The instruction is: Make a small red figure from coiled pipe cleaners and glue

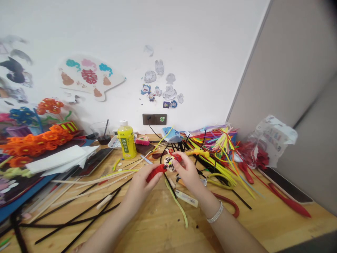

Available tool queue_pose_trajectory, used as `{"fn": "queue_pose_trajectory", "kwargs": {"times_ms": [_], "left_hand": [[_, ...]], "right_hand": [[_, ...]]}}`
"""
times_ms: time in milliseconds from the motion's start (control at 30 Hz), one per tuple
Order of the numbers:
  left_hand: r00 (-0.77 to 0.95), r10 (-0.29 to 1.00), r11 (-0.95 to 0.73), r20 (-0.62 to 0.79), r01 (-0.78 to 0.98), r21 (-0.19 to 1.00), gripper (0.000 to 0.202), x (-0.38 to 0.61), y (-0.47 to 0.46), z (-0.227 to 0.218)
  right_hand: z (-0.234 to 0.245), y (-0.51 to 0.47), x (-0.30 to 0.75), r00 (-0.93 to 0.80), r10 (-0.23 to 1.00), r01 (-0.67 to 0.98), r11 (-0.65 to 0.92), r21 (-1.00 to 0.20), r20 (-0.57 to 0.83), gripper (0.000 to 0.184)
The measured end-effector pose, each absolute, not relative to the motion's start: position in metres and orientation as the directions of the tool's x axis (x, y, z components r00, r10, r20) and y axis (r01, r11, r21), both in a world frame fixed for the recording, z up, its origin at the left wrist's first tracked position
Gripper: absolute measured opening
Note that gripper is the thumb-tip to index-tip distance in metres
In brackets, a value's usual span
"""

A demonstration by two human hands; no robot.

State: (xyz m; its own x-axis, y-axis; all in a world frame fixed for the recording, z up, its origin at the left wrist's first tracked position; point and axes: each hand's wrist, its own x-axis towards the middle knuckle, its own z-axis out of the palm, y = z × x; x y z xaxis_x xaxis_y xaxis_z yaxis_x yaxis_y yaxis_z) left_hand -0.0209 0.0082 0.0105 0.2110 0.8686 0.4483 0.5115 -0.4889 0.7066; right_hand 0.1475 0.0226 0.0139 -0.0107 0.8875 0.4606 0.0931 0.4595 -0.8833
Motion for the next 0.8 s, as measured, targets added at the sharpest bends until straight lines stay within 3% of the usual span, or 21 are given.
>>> {"fn": "queue_pose_trajectory", "kwargs": {"times_ms": [267, 567, 667, 800], "left_hand": [[0.174, 0.854, -0.494, 0.490, 0.567, 0.659, 0.024, -0.017, 0.002, 0.014], [0.139, 0.874, -0.468, 0.465, 0.494, 0.733, 0.023, -0.012, 0.005, 0.007], [0.125, 0.920, -0.391, 0.372, 0.356, 0.849, 0.024, -0.007, 0.004, 0.005], [0.137, 0.979, -0.168, 0.152, 0.113, 0.979, 0.029, 0.000, 0.000, 0.003]], "right_hand": [[0.015, 0.023, 0.149, -0.057, 0.875, 0.149, 0.484, -0.862, 0.481, 0.024], [0.008, 0.031, 0.154, -0.135, 0.862, 0.088, 0.502, -0.861, 0.489, 0.025], [0.010, 0.033, 0.158, -0.148, 0.866, 0.047, 0.489, -0.871, 0.478, 0.026], [0.018, 0.033, 0.163, -0.161, 0.867, 0.025, 0.481, -0.876, 0.472, 0.027]]}}
